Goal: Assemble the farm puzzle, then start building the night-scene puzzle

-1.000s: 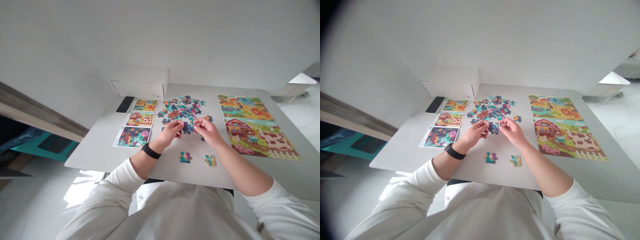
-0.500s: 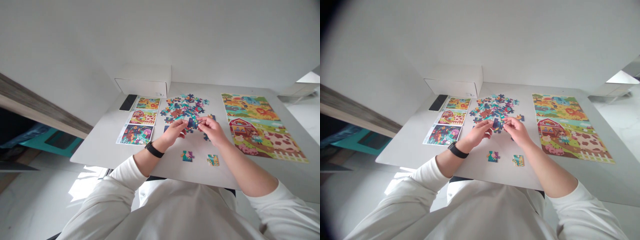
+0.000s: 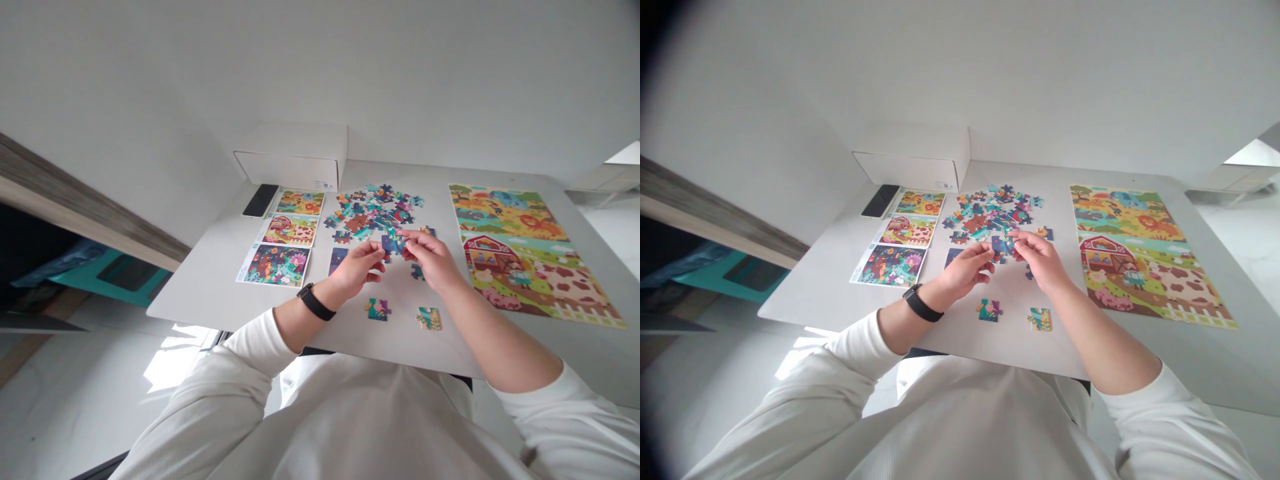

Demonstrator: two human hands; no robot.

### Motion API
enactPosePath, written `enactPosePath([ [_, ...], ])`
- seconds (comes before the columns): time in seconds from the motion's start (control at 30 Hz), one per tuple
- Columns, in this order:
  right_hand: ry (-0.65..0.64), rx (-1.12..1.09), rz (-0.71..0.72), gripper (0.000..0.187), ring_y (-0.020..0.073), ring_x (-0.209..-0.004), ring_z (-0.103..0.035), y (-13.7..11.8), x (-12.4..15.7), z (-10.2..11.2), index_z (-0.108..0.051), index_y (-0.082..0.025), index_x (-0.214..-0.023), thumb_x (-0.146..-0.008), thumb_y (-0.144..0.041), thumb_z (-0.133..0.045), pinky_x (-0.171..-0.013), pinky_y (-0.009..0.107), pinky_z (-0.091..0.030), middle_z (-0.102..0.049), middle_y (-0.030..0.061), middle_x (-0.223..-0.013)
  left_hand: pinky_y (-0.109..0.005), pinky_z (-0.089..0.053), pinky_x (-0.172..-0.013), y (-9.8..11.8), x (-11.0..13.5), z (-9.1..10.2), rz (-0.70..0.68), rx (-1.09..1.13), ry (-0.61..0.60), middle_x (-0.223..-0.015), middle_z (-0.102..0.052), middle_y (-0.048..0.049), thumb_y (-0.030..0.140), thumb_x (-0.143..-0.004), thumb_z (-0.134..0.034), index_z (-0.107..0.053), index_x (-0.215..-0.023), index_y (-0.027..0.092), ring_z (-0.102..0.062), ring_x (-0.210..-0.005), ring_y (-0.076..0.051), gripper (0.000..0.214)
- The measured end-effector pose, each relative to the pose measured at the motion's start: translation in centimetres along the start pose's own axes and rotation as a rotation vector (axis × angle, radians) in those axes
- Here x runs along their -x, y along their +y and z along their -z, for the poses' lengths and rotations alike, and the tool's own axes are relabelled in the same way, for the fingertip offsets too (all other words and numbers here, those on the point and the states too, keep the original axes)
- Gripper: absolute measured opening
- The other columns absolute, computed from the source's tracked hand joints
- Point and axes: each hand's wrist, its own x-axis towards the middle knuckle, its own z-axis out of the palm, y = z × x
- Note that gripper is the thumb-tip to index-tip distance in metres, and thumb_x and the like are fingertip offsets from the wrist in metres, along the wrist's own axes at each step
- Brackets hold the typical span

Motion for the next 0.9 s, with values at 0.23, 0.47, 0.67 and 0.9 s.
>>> enactPosePath([
  [0.23, 0.007, -0.015, 0.004, 0.041, 0.0178, -0.077, -0.068, 0.00, 0.08, -0.02, -0.081, -0.030, -0.121, -0.089, -0.055, -0.083, -0.072, 0.034, -0.060, -0.074, 0.0009, -0.092, -0.016, -0.047, -0.052, 0.03, -0.05, 0.03, 0.013, -0.008, -0.008, -0.095, -0.070, -0.0004, 0.040, -0.084, -0.089, -0.059, -0.098, 0.022, -0.064, -0.065, -0.008, 0.037],
  [0.47, 0.051, -0.015, 0.035, 0.039, 0.0173, -0.070, -0.065, 0.05, -0.19, -0.16, -0.075, -0.029, -0.104, -0.085, -0.061, -0.086, -0.069, 0.034, -0.060, -0.070, -0.0005, -0.083, -0.016, -0.047, -0.052, -0.05, -0.01, -0.05, 0.026, -0.014, -0.026, -0.095, -0.071, -0.0005, 0.040, -0.081, -0.091, -0.057, -0.096, 0.022, -0.065, -0.065, -0.008, 0.041],
  [0.67, 0.079, -0.045, -0.004, 0.041, 0.0166, -0.071, -0.065, -0.13, -0.18, -0.38, -0.078, -0.028, -0.099, -0.078, -0.060, -0.091, -0.069, 0.033, -0.060, -0.073, 0.0003, -0.084, -0.016, -0.046, -0.050, -0.01, -0.17, 0.00, 0.026, -0.025, -0.013, -0.096, -0.072, -0.0009, 0.040, -0.081, -0.091, -0.057, -0.096, 0.022, -0.065, -0.065, -0.008, 0.042],
  [0.9, 0.073, -0.003, 0.016, 0.038, 0.0186, -0.077, -0.068, -0.31, -0.13, -0.36, -0.078, -0.027, -0.100, -0.082, -0.059, -0.088, -0.070, 0.033, -0.060, -0.075, 0.0017, -0.087, -0.016, -0.046, -0.051, 0.05, -0.29, 0.10, 0.020, -0.036, 0.003, -0.095, -0.070, 0.0002, 0.042, -0.083, -0.091, -0.059, -0.097, 0.022, -0.063, -0.065, -0.007, 0.040],
])
